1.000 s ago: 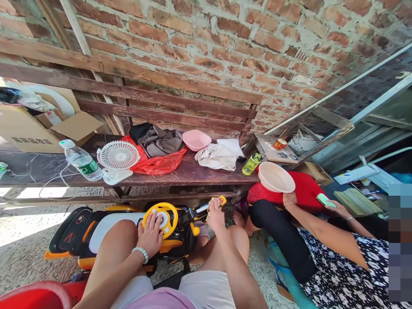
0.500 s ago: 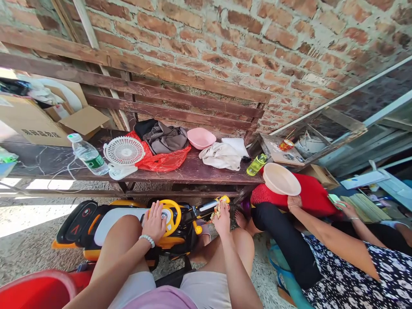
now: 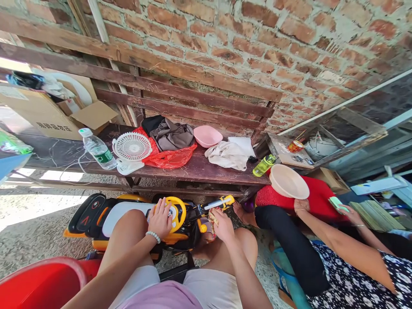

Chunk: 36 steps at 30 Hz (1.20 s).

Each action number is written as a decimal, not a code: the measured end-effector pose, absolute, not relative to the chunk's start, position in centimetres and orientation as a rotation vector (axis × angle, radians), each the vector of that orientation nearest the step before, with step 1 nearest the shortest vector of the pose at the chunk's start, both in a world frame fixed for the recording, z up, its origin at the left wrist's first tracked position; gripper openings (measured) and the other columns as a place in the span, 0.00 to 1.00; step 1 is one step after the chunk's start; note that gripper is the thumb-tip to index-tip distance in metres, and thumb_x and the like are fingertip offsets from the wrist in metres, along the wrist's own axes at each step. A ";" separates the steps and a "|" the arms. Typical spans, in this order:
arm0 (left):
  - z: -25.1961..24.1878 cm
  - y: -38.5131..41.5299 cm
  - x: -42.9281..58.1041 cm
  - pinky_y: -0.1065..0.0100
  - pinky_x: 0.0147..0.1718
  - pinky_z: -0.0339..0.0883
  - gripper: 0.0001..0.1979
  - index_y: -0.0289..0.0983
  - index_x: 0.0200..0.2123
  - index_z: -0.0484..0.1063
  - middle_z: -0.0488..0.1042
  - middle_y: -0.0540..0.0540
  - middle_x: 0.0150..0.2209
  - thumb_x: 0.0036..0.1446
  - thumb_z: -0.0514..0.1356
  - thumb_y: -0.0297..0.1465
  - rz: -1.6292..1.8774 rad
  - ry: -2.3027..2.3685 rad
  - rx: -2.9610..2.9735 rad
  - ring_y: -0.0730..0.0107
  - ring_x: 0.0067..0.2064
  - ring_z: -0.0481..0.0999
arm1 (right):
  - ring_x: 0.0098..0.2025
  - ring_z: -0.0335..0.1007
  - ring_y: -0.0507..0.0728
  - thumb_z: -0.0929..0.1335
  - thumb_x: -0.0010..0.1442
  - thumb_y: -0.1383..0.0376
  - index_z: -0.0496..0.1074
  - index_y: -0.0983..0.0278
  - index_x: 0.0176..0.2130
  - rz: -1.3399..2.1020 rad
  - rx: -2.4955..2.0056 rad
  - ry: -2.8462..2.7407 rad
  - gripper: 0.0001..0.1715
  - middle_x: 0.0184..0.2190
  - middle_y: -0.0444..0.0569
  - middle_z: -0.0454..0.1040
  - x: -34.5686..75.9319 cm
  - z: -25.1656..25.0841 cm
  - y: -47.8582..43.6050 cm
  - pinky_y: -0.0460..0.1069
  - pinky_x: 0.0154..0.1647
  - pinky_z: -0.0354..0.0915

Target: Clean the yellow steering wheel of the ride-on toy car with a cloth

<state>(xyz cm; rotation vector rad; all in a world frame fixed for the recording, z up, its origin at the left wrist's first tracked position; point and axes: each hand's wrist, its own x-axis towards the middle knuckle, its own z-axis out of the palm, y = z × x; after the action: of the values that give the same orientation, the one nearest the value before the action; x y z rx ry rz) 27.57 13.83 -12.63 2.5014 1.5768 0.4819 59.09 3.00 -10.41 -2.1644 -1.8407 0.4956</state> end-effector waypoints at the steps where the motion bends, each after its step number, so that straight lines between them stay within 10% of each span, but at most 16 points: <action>1: -12.5 13.8 27.6 0.45 0.69 0.46 0.27 0.34 0.64 0.71 0.56 0.35 0.73 0.65 0.52 0.34 0.483 1.574 2.499 0.46 0.75 0.52 | 0.65 0.67 0.60 0.64 0.55 0.73 0.69 0.58 0.65 0.437 -2.164 -1.813 0.40 0.65 0.50 0.70 60.0 -9.4 3.5 0.56 0.68 0.62; 7: -11.8 13.4 27.7 0.45 0.71 0.44 0.26 0.35 0.64 0.70 0.56 0.36 0.74 0.65 0.53 0.34 0.482 1.572 2.444 0.48 0.75 0.51 | 0.68 0.64 0.62 0.67 0.57 0.71 0.66 0.60 0.66 0.392 -2.490 -1.827 0.39 0.69 0.56 0.64 62.6 -5.7 9.2 0.55 0.66 0.62; 22: -12.6 13.2 27.3 0.44 0.72 0.40 0.27 0.35 0.65 0.69 0.53 0.35 0.75 0.65 0.54 0.36 0.532 1.532 2.394 0.48 0.76 0.48 | 0.39 0.82 0.65 0.74 0.39 0.71 0.81 0.60 0.29 0.842 -2.651 -2.228 0.12 0.34 0.55 0.83 56.5 -6.0 14.0 0.52 0.39 0.70; 36: -12.3 13.2 27.5 0.45 0.72 0.40 0.27 0.34 0.65 0.68 0.52 0.36 0.75 0.65 0.53 0.34 0.502 1.519 2.393 0.49 0.76 0.48 | 0.64 0.66 0.59 0.65 0.57 0.76 0.67 0.59 0.63 0.539 -2.614 -1.883 0.37 0.68 0.54 0.63 62.0 -8.0 7.5 0.51 0.59 0.65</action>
<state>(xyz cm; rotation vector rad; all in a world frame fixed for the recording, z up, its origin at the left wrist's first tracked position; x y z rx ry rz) 27.47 13.21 -12.26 2.3934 1.5189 0.5019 61.98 7.48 -8.01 -2.6136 -1.8832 0.5390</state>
